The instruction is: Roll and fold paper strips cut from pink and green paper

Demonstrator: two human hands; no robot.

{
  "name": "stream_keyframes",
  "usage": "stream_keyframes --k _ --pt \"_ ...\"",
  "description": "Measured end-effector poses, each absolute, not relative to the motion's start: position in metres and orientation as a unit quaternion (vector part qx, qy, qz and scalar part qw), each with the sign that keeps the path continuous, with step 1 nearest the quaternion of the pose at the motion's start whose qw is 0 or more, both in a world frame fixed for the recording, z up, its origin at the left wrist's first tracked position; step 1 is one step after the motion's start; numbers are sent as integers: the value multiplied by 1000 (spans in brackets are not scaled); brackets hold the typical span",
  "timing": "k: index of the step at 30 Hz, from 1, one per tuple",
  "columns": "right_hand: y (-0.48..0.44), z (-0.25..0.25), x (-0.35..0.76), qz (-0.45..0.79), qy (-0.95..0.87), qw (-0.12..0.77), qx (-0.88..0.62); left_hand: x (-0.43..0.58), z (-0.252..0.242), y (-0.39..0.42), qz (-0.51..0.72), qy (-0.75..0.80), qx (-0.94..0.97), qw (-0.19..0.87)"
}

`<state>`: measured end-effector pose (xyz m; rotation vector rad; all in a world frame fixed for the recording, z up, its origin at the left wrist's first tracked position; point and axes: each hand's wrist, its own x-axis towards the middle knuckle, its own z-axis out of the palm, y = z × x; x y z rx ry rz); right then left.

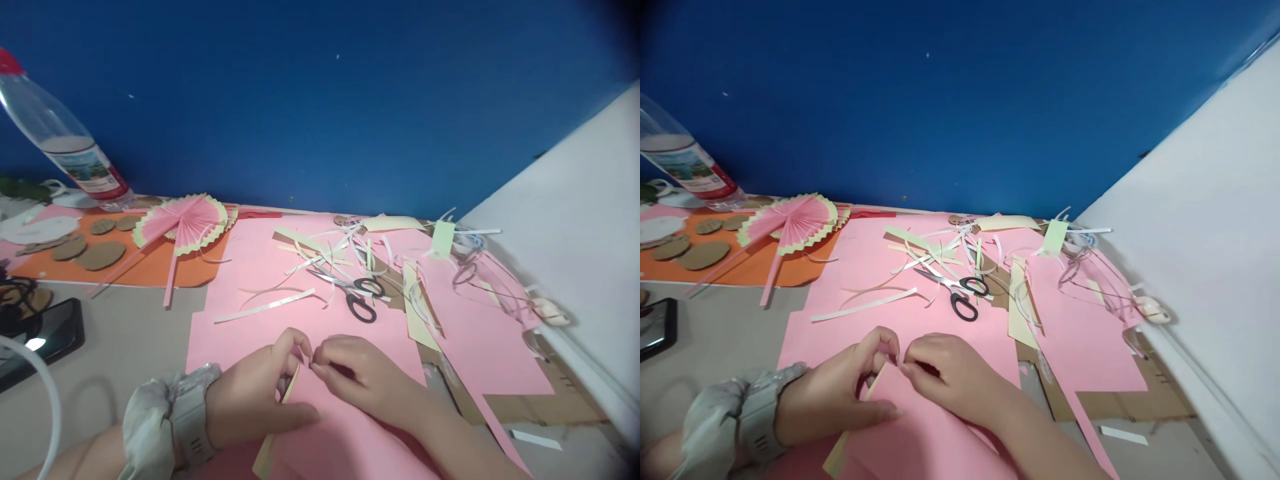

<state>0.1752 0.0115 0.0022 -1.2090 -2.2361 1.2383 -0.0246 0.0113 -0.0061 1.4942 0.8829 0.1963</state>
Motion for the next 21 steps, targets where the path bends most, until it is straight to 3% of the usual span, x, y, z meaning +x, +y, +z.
stream_keyframes --k 3,5,8,11,17,21 --pt "14 0 182 444 -735 209 -468 -26 -5 14 81 386 660 639" --pt "20 -3 192 421 -695 294 -503 -27 -5 15 86 383 678 621" --pt "33 -10 212 291 -613 456 -576 -28 -6 15 91 385 687 609" --pt "46 -14 228 135 -527 559 -626 -27 -6 15 91 385 682 615" --pt "45 -12 225 104 -573 541 -607 -28 -3 14 93 385 677 621" --pt "38 -13 219 233 -554 539 -591 -29 -4 15 106 377 668 633"
